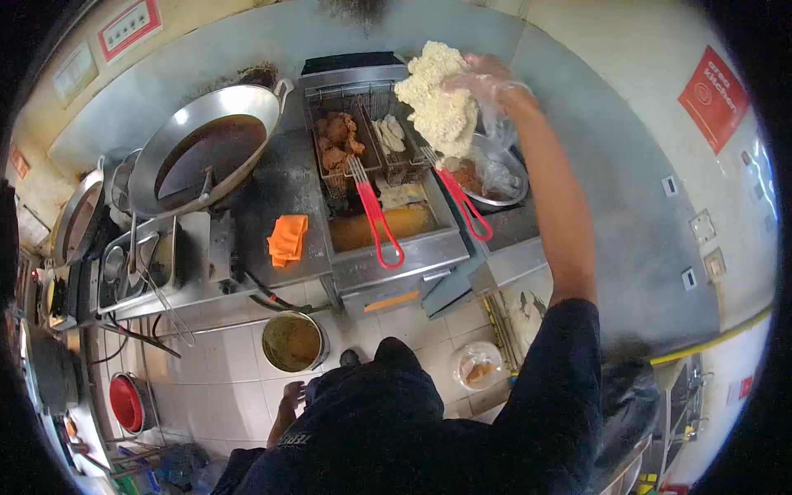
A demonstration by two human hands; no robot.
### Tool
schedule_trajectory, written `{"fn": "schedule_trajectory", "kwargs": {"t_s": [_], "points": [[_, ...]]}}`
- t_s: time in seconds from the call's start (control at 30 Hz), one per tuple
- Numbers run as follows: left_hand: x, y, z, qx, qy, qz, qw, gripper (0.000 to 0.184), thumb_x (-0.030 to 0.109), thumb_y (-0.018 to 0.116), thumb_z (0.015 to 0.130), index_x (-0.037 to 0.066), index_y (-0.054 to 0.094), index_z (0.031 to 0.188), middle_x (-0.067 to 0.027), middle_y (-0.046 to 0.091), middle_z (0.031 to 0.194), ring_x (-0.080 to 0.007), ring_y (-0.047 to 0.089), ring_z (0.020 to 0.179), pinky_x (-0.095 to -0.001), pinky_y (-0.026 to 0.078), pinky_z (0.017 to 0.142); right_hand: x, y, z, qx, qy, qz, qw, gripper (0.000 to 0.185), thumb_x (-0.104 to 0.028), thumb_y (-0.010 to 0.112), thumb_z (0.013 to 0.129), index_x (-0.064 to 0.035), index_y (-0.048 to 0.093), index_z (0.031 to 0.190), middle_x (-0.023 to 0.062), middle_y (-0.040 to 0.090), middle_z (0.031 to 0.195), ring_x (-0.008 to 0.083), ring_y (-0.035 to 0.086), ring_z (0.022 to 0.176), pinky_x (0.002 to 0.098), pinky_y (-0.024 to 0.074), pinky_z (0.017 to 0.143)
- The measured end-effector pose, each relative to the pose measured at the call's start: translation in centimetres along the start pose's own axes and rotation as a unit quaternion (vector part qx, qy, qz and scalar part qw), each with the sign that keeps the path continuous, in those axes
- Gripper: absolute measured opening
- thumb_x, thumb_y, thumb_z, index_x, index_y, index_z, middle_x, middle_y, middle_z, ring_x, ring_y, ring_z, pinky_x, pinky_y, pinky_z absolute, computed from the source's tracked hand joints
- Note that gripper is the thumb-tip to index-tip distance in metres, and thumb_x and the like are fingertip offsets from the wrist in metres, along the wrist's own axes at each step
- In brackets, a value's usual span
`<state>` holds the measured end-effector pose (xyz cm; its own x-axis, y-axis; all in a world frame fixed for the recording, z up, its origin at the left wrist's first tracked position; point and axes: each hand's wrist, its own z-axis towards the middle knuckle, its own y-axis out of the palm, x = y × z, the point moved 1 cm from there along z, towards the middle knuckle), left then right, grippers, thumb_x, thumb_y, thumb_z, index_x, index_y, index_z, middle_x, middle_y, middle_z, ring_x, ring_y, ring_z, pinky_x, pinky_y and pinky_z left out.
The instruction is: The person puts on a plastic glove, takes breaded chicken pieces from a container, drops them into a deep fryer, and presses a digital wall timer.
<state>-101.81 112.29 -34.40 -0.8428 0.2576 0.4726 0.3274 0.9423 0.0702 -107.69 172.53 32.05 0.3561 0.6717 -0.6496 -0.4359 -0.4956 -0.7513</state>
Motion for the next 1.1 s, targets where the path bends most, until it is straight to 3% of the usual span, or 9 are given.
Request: {"fn": "schedule_trajectory", "kwargs": {"t_s": [0.17,0.23,0.37,0.47,0.57,0.6,0.73,0.87,1.1], "points": [[5.7,0.4,4.9,-0.03,0.076,-0.076,0.994,0.045,0.038,0.05,0.083,0.011,0.046,0.119,-0.009,0.058,0.106,-0.0281,0.057,0.086,-0.046,0.044,0.076,4.5,4.9,9.7,0.018,-0.031,-0.019,0.999,0.093,-0.034,0.077,0.06,0.0102,0.031,0.128,0.0231,0.036,0.133,0.0307,0.037,0.122,0.037,0.0297,0.102],[5.0,0.6,7.1,-0.064,0.215,-0.114,0.968,0.048,0.044,0.045,0.084,0.013,0.043,0.121,-0.0083,0.057,0.109,-0.0296,0.055,0.092,-0.0482,0.043,0.078,5.4,6.4,12.6,0.033,-0.015,0.019,0.999,0.093,-0.033,0.078,0.059,0.0116,0.032,0.127,0.0245,0.033,0.133,0.0298,0.036,0.123,0.0363,0.029,0.103],[6.9,4.7,6.4,0.027,-0.014,-0.131,0.991,0.039,0.039,0.046,0.085,0.015,0.047,0.117,-0.0082,0.056,0.109,-0.0291,0.054,0.096,-0.0466,0.043,0.079,11.0,11.5,17.6,0.044,0.013,0.028,0.999,0.072,-0.029,0.075,0.062,0.0101,0.046,0.116,0.0196,0.06,0.098,0.0253,0.059,0.084,0.0343,0.0464,0.076],[7.1,9.1,4.6,0.037,-0.034,-0.049,0.998,0.04,0.039,0.045,0.086,0.012,0.05,0.114,-0.0079,0.057,0.107,-0.0268,0.054,0.096,-0.0452,0.043,0.079,16.9,15.7,20.5,-0.049,0.027,-0.089,0.994,0.063,-0.032,0.071,0.061,0.0013,0.054,0.112,0.0211,0.059,0.107,0.0299,0.056,0.1,0.0348,0.0426,0.089],[6.7,11.1,2.3,-0.002,0.297,0.171,0.939,0.036,0.036,0.046,0.087,0.009,0.054,0.108,-0.0109,0.06,0.098,-0.0207,0.056,0.089,-0.0395,0.045,0.072,17.2,16.1,20.4,-0.224,0.051,-0.245,0.942,0.047,-0.033,0.07,0.064,-0.0052,0.061,0.101,0.0162,0.065,0.087,0.0287,0.062,0.082,0.0381,0.0473,0.076],[6.8,11.4,2.5,-0.008,0.254,0.167,0.953,0.035,0.036,0.046,0.087,0.009,0.054,0.107,-0.0108,0.06,0.098,-0.0207,0.057,0.088,-0.0391,0.046,0.072,19.3,16.3,20.7,-0.15,0.019,-0.117,0.981,0.033,-0.029,0.069,0.067,-0.0069,0.063,0.091,0.0095,0.064,0.068,0.0221,0.061,0.065,0.0372,0.0481,0.062],[7.7,11.0,4.0,-0.033,0.124,0.141,0.982,0.032,0.035,0.046,0.087,0.009,0.055,0.103,-0.0104,0.06,0.098,-0.0208,0.057,0.087,-0.0373,0.046,0.07,16.6,10.8,16.4,-0.096,0.133,0.136,0.977,0.025,-0.013,0.066,0.073,-0.0019,0.061,0.095,0.0059,0.06,0.07,0.0105,0.056,0.061,0.0253,0.0465,0.055],[10.5,9.7,6.5,-0.073,0.062,0.143,0.985,0.03,0.034,0.046,0.087,0.009,0.056,0.1,-0.0099,0.06,0.098,-0.0208,0.058,0.085,-0.0356,0.047,0.068,16.8,5.3,10.9,-0.097,0.073,0.144,0.982,0.033,-0.011,0.061,0.078,0.0025,0.054,0.108,0.0073,0.059,0.094,0.013,0.058,0.077,0.0245,0.0487,0.067],[14.1,5.6,12.5,-0.19,-0.012,0.193,0.963,0.027,0.032,0.046,0.088,0.009,0.058,0.094,-0.0093,0.06,0.098,-0.0209,0.06,0.082,-0.0329,0.048,0.065,13.6,-0.7,-13.2,0.108,0.057,0.234,0.964,0.035,-0.01,0.063,0.077,0.0028,0.053,0.108,0.0082,0.059,0.095,0.0147,0.059,0.079,0.0263,0.0513,0.07]]}}
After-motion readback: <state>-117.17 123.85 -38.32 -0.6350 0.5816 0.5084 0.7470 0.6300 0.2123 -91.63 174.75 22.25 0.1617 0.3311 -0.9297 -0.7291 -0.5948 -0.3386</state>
